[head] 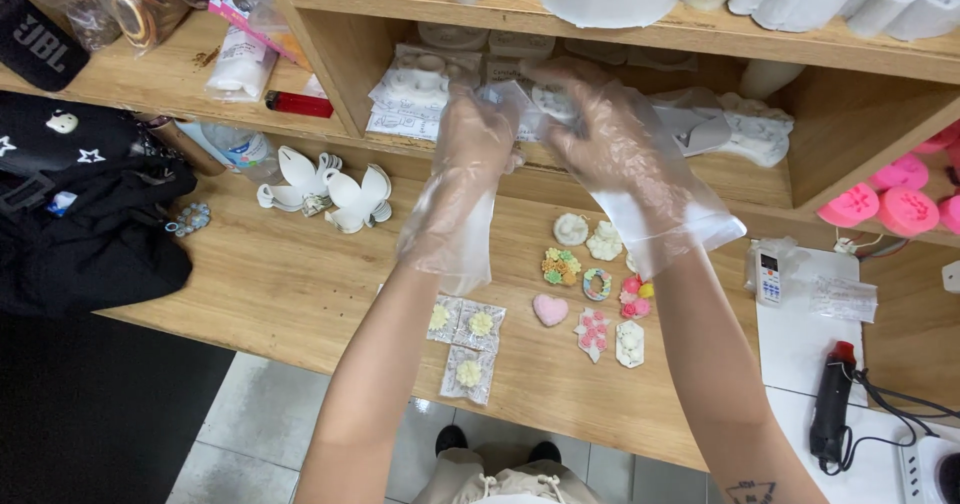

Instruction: Packaging small flower-shaped candle pieces into individual plastic bags.

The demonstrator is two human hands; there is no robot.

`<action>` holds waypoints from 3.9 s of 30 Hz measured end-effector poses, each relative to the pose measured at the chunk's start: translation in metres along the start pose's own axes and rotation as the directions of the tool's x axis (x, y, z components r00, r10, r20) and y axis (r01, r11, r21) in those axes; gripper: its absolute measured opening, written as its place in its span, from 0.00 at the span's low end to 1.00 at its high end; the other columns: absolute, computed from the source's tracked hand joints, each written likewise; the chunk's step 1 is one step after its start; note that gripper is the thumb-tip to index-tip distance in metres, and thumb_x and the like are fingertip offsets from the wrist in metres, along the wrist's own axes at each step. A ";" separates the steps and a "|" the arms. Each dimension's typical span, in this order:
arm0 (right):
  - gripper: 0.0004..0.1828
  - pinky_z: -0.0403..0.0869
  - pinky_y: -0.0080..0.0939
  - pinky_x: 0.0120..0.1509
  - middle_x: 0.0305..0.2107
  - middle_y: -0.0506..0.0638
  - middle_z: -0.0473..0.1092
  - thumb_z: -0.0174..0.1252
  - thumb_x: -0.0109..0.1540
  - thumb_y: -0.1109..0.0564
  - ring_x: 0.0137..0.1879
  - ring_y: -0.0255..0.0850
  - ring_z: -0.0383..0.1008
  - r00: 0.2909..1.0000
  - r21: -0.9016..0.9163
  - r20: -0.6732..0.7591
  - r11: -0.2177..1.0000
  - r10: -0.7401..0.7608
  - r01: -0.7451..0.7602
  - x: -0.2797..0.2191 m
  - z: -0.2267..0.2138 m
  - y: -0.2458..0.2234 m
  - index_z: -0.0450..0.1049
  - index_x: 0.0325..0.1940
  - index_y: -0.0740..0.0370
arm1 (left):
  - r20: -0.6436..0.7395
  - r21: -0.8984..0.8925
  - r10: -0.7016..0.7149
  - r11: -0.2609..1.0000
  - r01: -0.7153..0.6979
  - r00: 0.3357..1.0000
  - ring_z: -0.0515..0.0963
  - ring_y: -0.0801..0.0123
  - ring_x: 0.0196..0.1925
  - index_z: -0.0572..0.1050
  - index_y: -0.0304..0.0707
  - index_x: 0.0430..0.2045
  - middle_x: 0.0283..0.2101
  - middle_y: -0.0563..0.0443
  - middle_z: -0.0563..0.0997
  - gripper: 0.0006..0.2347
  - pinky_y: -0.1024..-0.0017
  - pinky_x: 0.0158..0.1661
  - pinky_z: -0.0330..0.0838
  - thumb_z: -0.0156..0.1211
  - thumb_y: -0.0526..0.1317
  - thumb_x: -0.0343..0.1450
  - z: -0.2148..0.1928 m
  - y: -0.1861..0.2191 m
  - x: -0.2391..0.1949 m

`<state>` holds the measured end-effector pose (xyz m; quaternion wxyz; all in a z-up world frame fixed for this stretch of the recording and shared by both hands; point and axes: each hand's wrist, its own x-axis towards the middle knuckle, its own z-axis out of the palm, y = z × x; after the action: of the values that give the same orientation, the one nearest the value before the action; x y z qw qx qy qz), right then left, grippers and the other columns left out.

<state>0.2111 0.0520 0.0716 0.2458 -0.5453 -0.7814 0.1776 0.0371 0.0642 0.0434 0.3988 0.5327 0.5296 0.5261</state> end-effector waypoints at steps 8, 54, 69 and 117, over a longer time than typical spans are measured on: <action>0.43 0.73 0.48 0.65 0.60 0.59 0.72 0.66 0.57 0.53 0.61 0.49 0.76 0.988 0.173 -0.085 0.974 -0.132 0.145 0.004 0.003 0.006 0.59 0.75 0.54 | -0.068 -0.089 -0.176 0.981 0.170 0.982 0.78 0.70 0.14 0.57 0.13 0.60 0.21 0.44 0.81 0.36 0.75 0.12 0.70 0.66 0.50 0.69 -0.002 0.020 -0.002; 0.26 0.73 0.33 0.44 0.41 0.54 0.77 0.59 0.62 0.69 0.43 0.34 0.75 0.976 0.973 0.069 0.201 0.206 -0.112 -0.215 0.061 -0.005 0.71 0.65 0.66 | 0.189 0.600 0.741 0.433 -0.673 0.645 0.82 0.61 0.57 0.77 0.40 0.45 0.54 0.52 0.81 0.13 0.64 0.55 0.80 0.66 0.28 0.68 -0.046 -0.051 -0.288; 0.19 0.72 0.33 0.43 0.37 0.48 0.78 0.62 0.62 0.66 0.41 0.29 0.73 0.906 0.733 0.048 0.601 0.421 -0.318 -0.319 0.084 -0.096 0.76 0.58 0.63 | 0.038 -0.565 -0.399 0.748 0.349 0.916 0.82 0.75 0.47 0.77 0.27 0.52 0.49 0.49 0.84 0.17 0.74 0.49 0.77 0.66 0.37 0.70 -0.037 -0.076 -0.380; 0.10 0.77 0.35 0.48 0.35 0.52 0.79 0.66 0.58 0.62 0.41 0.35 0.80 0.894 0.324 -0.314 0.921 0.321 -0.217 -0.367 0.117 -0.079 0.81 0.43 0.68 | 0.080 -0.377 -0.191 0.903 0.207 0.978 0.81 0.79 0.44 0.80 0.29 0.45 0.43 0.51 0.86 0.08 0.79 0.46 0.76 0.61 0.34 0.75 -0.057 -0.086 -0.396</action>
<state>0.1874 -0.3206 -0.0512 0.4325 -0.6318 -0.6059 0.2159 0.0139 -0.3224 -0.0887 0.5577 0.3984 0.4598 0.5647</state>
